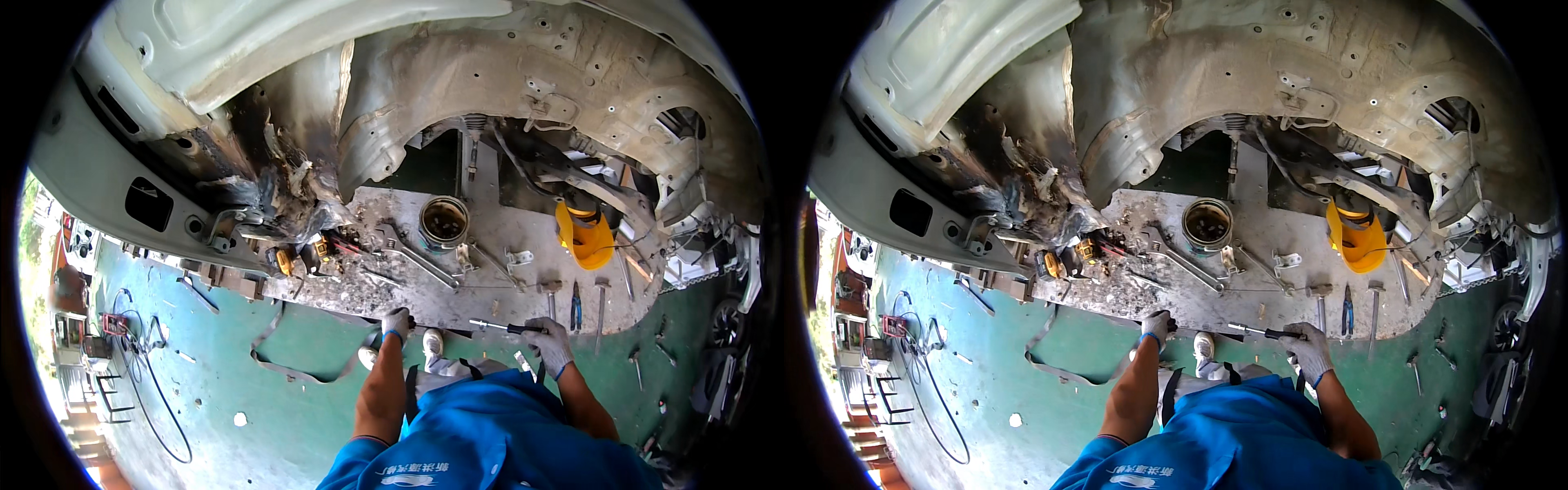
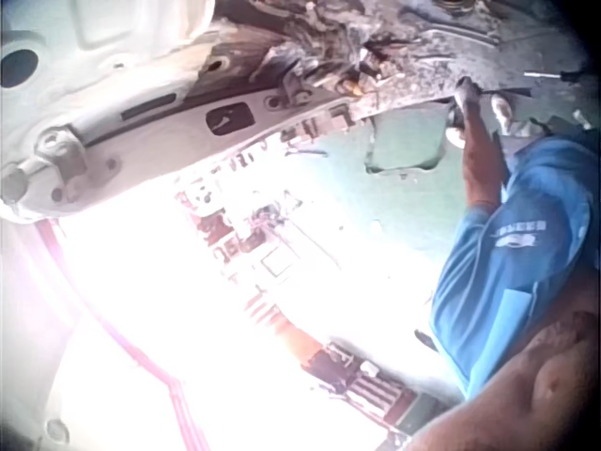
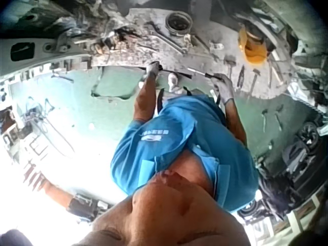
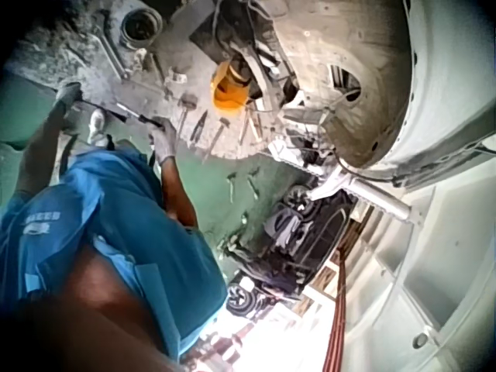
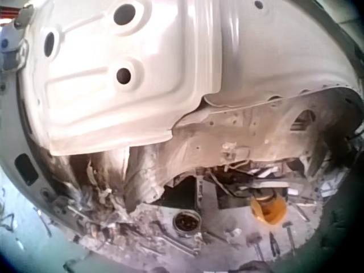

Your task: The person is repairing a car's front fender. They use a hammer and a metal rod to carefully tap and shape the metal, likely to remove dents or align the panel. The person also uses a wrench to tighten bolts on the fender.

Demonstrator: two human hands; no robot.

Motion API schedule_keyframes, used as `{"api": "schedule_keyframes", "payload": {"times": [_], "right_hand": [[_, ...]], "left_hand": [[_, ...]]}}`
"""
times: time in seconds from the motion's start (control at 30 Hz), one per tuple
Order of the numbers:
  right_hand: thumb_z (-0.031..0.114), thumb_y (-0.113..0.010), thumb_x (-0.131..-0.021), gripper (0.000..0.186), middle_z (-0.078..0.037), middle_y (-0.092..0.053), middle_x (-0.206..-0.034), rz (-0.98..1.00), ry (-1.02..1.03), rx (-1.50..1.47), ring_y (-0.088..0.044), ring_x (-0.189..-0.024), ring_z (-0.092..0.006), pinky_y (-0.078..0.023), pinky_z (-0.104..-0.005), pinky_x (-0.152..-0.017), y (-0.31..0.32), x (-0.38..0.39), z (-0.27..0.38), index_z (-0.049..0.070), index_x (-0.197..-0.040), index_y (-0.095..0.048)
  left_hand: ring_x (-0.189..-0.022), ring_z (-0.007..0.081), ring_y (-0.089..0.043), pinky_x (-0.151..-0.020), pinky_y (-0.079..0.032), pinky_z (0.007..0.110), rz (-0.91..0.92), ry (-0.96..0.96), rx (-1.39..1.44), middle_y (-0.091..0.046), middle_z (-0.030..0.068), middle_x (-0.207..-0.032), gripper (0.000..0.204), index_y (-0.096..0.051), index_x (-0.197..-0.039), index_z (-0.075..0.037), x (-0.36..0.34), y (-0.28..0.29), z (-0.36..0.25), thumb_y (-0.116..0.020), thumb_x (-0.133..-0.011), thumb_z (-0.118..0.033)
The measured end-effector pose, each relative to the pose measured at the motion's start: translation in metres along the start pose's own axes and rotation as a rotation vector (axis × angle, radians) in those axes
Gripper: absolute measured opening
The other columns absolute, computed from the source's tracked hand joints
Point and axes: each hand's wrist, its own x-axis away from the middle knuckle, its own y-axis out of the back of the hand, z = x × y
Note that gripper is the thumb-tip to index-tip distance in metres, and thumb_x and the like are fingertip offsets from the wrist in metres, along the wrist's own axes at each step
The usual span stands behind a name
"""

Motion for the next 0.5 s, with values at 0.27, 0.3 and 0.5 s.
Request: {"api": "schedule_keyframes", "payload": {"times": [0.27, 0.3, 0.5], "right_hand": [[0.002, -0.077, -0.085, 0.03, -0.004, -0.062, -0.078, -0.024, -0.02, -0.059, -0.054, -0.056, -0.0098, -0.044, -0.0254, -0.045, 0.004, 0.0, -0.001, 0.0, -0.114, -0.068], [0.003, -0.078, -0.085, 0.03, -0.004, -0.062, -0.077, -0.028, -0.02, -0.055, -0.055, -0.056, -0.0097, -0.044, -0.0252, -0.046, 0.004, -0.001, -0.005, 0.0, -0.113, -0.068], [0.007, -0.078, -0.084, 0.03, -0.003, -0.065, -0.077, -0.01, -0.014, -0.036, -0.058, -0.061, -0.009, -0.044, -0.024, -0.052, -0.003, -0.004, -0.015, 0.001, -0.112, -0.071]], "left_hand": [[-0.058, 0.0235, -0.06, -0.051, -0.053, 0.037, 0.04, 0.005, 0.027, -0.063, 0.0114, -0.078, 0.018, -0.067, -0.109, -0.001, -0.025, -0.014, -0.001, -0.063, -0.094, -0.011], [-0.058, 0.0237, -0.06, -0.051, -0.053, 0.038, 0.035, 0.003, 0.006, -0.064, 0.0115, -0.078, 0.018, -0.066, -0.109, -0.001, -0.023, -0.02, -0.001, -0.063, -0.094, -0.011], [-0.059, 0.0255, -0.063, -0.053, -0.055, 0.039, 0.072, 0.064, -0.02, -0.065, 0.0117, -0.078, 0.018, -0.066, -0.108, -0.004, -0.006, -0.035, -0.003, -0.065, -0.092, -0.013]]}}
